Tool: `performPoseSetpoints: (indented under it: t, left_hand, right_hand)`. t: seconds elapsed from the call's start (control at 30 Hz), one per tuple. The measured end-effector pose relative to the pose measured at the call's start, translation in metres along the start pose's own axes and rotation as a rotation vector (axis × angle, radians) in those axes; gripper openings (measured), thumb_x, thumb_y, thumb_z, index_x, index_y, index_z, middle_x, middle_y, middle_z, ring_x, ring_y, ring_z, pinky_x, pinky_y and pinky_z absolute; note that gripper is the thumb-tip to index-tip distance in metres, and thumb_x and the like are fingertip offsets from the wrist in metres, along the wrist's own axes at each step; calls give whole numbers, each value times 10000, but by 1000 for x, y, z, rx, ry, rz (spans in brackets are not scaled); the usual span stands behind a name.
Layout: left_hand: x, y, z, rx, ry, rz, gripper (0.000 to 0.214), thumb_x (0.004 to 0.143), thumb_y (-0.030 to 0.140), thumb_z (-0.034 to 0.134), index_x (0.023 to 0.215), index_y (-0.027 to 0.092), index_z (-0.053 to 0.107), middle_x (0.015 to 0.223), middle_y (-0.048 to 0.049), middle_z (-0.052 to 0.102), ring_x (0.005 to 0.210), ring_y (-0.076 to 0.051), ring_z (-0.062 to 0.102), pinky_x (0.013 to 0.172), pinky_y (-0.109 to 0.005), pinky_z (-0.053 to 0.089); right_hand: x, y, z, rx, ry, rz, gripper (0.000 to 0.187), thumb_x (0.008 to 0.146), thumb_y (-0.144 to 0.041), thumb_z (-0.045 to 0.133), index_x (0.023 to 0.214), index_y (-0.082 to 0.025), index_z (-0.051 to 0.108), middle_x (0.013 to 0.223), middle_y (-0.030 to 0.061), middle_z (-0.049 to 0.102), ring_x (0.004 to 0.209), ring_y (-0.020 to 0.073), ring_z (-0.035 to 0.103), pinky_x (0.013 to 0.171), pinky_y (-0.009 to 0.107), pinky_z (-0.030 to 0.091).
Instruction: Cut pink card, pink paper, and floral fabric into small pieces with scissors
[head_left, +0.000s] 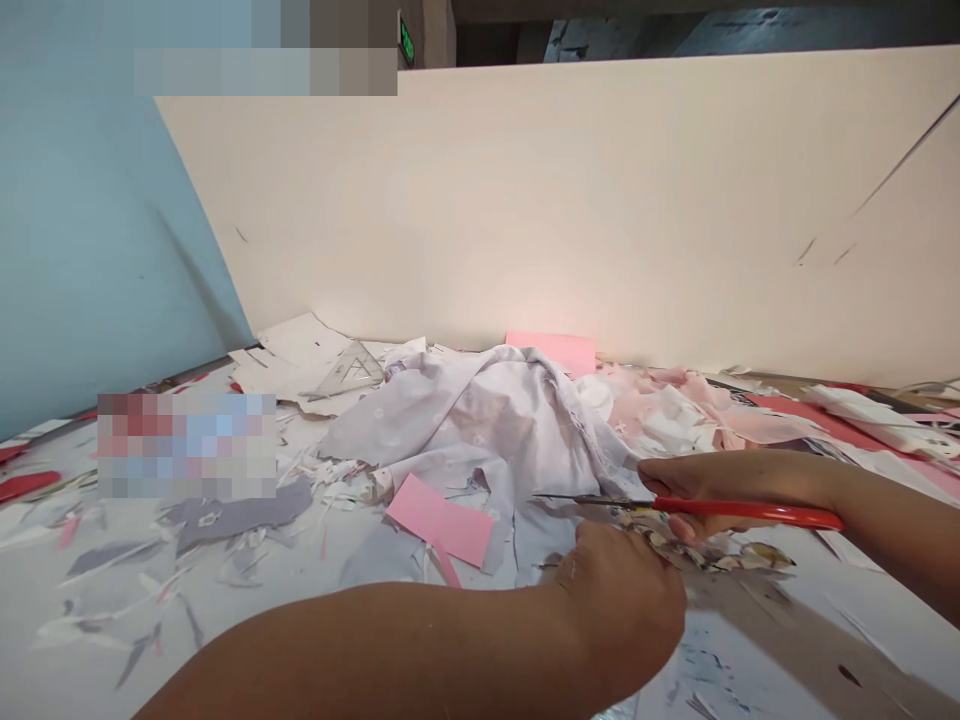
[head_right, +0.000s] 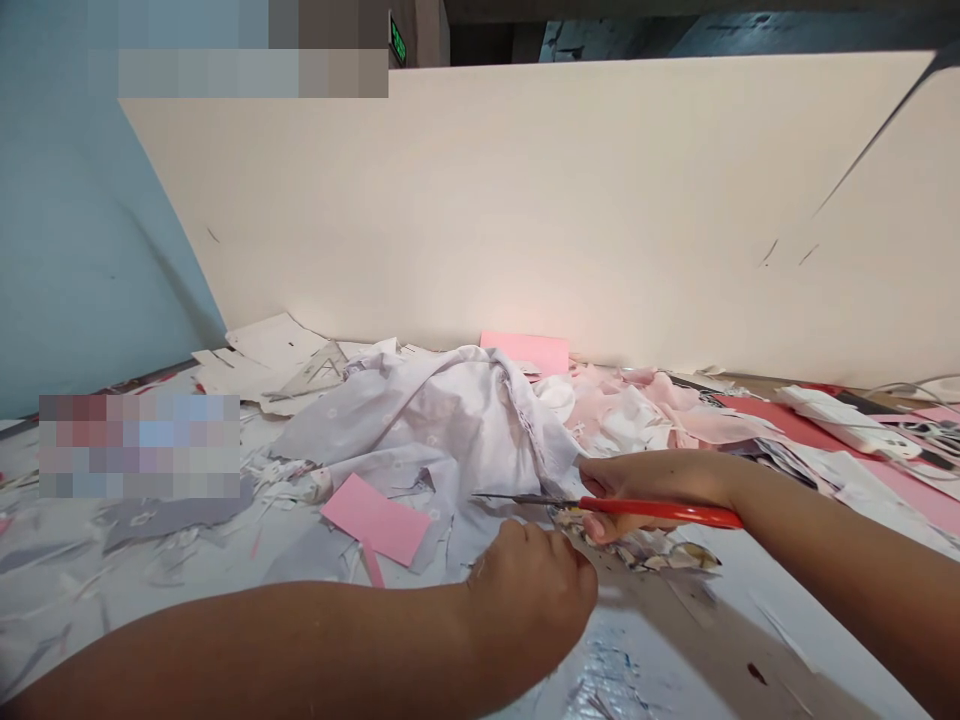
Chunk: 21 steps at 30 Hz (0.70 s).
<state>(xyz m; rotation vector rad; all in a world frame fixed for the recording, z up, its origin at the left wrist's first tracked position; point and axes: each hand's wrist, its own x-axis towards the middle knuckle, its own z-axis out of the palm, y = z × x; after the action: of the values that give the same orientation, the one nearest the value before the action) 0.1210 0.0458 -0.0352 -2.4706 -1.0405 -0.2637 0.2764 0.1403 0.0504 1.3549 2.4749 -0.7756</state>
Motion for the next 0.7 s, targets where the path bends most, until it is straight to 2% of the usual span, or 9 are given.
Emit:
performPoseSetpoints:
  t: [0.1, 0.23, 0.43, 0.53, 0.7]
  left_hand:
    - [0, -1, -3, -4, -26, 11, 120, 688, 187, 513, 778, 109, 506, 642, -80, 514, 564, -167, 496, 465, -263, 312]
    - [0, -2, -3, -24, -32, 11, 88, 703, 172, 489, 765, 111, 501, 638, -76, 510, 555, -166, 495, 460, -256, 301]
    - [1, -2, -3, -49, -15, 13, 66, 676, 149, 494, 731, 113, 495, 614, -73, 503, 523, -181, 495, 417, -259, 302]
    - [1, -2, -2, -48, 9, 2, 54, 682, 146, 491, 724, 112, 492, 611, -71, 502, 532, -177, 499, 421, -254, 309]
    - [0, -2, 0, -14, 11, -6, 76, 697, 174, 496, 745, 114, 497, 617, -60, 497, 534, -158, 494, 448, -247, 303]
  right_hand:
    - [2, 1, -3, 130, -156, 41, 277, 599, -375, 584, 653, -218, 361, 554, -36, 353, 461, 90, 284, 439, 238, 248]
    - [3, 2, -5, 204, -275, 112, 264, 647, -403, 551, 676, -218, 365, 550, -39, 349, 450, 82, 254, 427, 231, 203]
    - [-1, -8, -9, 32, -153, 72, 231, 610, -291, 560, 629, -196, 350, 616, -20, 380, 555, 111, 301, 489, 237, 228]
    - [-2, -12, -9, 24, -170, 102, 217, 622, -290, 550, 637, -195, 356, 625, -17, 390, 581, 127, 345, 510, 244, 246]
    - [-2, -8, -7, 55, -206, 72, 240, 645, -337, 563, 640, -201, 366, 600, -23, 383, 567, 126, 345, 515, 249, 242]
